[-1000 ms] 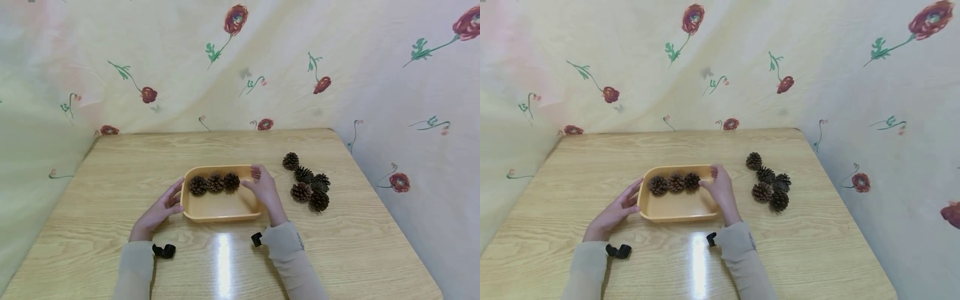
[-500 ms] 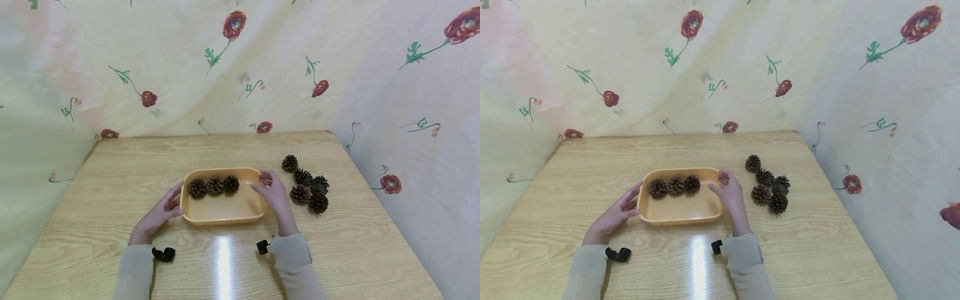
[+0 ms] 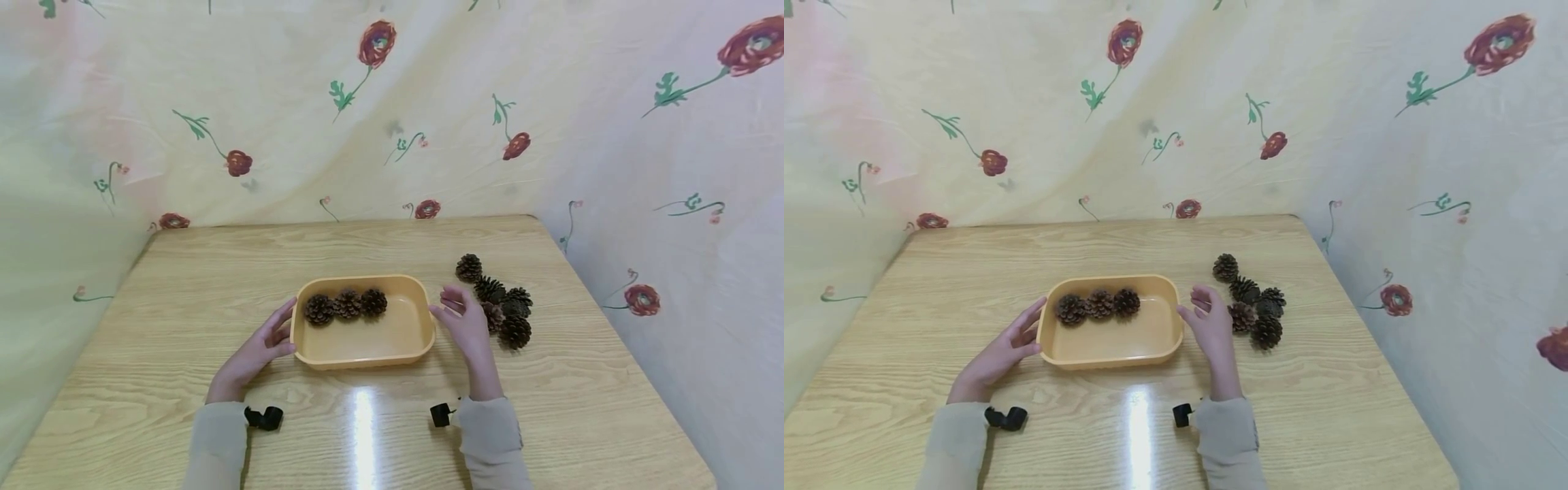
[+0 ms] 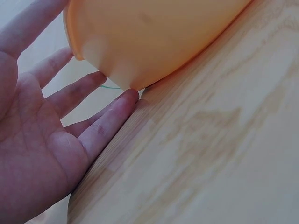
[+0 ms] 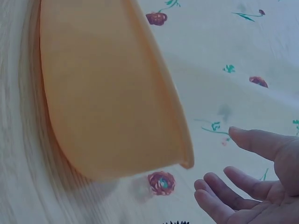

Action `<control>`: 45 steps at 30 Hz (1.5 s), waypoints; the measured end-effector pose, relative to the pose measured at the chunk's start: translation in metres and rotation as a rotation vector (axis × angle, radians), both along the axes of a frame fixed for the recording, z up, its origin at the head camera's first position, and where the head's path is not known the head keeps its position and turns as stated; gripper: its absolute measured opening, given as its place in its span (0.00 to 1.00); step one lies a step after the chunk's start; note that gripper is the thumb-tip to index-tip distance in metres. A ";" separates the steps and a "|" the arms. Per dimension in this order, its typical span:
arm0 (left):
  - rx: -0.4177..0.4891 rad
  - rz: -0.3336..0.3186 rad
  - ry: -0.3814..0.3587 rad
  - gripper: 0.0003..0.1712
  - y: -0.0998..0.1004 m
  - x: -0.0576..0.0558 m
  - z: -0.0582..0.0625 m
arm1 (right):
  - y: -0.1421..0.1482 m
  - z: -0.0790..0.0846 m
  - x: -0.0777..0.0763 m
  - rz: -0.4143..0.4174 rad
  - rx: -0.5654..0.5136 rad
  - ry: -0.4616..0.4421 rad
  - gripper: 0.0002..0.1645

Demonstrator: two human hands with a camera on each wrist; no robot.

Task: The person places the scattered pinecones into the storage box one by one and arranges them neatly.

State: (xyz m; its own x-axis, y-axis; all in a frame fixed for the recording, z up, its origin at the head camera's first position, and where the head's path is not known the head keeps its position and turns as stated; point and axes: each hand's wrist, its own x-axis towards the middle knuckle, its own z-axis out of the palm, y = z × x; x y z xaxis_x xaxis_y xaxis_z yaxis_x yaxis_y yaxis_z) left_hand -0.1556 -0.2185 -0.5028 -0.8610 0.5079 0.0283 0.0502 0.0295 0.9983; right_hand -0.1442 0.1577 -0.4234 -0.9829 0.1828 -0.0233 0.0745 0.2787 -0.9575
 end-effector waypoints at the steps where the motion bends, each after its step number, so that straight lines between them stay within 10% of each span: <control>1: 0.003 -0.001 -0.002 0.48 0.000 0.000 0.000 | 0.001 -0.001 0.001 -0.005 0.008 0.002 0.32; 45: -0.002 0.010 -0.013 0.48 -0.001 0.002 0.002 | 0.059 0.002 0.032 -0.169 0.046 -0.033 0.31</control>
State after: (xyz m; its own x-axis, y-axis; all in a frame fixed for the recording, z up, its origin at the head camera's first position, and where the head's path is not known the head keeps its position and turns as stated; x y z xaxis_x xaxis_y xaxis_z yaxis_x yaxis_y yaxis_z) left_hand -0.1541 -0.2199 -0.5005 -0.8664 0.4992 0.0158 0.0365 0.0318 0.9988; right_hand -0.1126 0.2163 -0.4215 -0.9368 0.3472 -0.0428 0.1553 0.3032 -0.9402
